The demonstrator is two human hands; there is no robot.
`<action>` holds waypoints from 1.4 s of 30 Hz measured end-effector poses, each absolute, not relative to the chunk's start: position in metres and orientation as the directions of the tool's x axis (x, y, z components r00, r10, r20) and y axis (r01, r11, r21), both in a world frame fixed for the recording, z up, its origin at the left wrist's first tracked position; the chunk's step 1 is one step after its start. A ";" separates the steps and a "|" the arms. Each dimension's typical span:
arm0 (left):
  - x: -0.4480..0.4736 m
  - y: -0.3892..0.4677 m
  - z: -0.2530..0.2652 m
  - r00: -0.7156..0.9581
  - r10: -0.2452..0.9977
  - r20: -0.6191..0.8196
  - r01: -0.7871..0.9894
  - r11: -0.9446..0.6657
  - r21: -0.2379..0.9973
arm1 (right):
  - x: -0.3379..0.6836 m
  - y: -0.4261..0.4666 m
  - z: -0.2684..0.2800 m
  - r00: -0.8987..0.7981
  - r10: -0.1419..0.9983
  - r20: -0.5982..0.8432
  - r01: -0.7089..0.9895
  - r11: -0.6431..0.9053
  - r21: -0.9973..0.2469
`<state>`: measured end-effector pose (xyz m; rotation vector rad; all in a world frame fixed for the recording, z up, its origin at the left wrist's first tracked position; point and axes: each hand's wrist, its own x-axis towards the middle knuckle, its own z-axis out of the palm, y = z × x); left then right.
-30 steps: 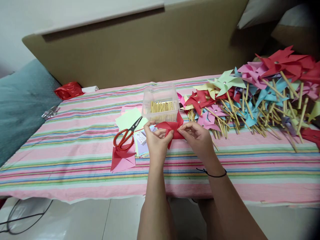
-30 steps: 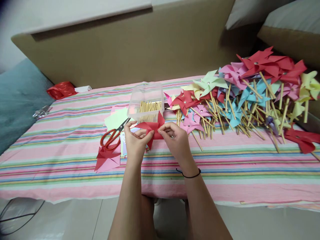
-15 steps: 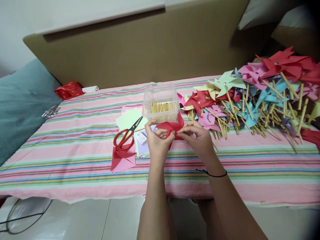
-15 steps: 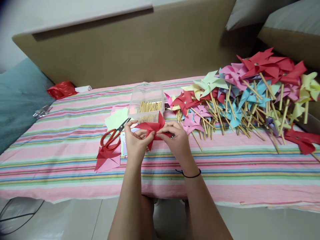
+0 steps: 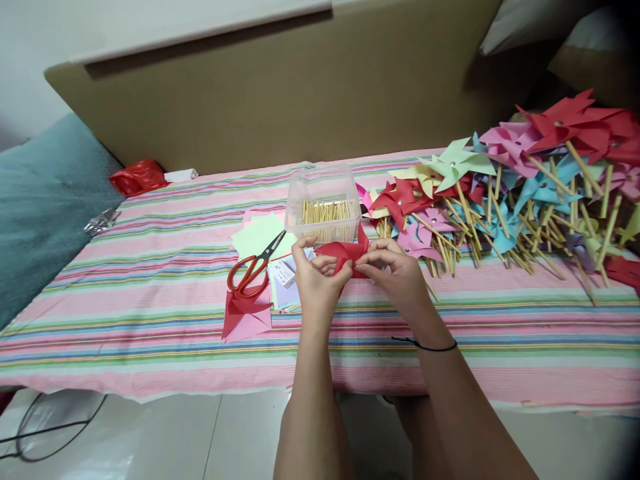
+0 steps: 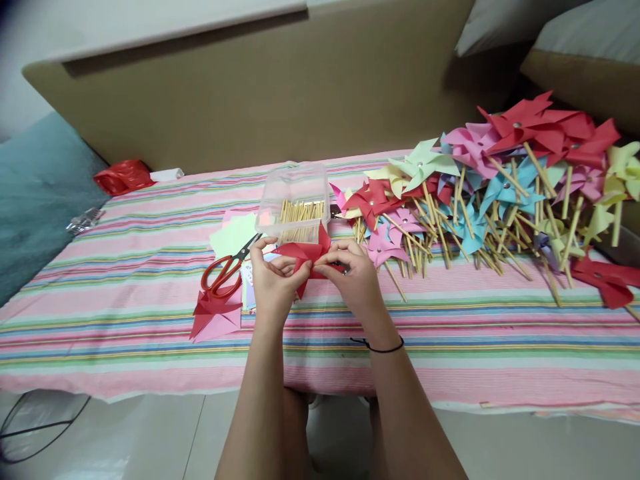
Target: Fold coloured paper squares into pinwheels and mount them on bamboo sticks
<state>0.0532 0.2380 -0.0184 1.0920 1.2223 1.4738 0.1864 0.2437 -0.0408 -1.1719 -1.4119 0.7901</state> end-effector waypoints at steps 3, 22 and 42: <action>0.053 0.238 -0.019 -0.200 0.976 0.082 -0.097 -0.103 0.990 | 0.186 0.244 -0.042 0.072 0.946 0.316 0.222 0.294 -0.930; 0.051 0.239 -0.021 -0.194 0.977 0.088 -0.072 -0.104 0.992 | 0.181 0.246 -0.053 0.157 0.961 0.226 0.012 0.227 -0.974; 0.050 0.238 -0.020 -0.070 0.997 -0.015 -0.191 0.001 0.982 | 0.184 0.234 -0.032 0.188 0.975 0.117 -0.136 0.144 -0.980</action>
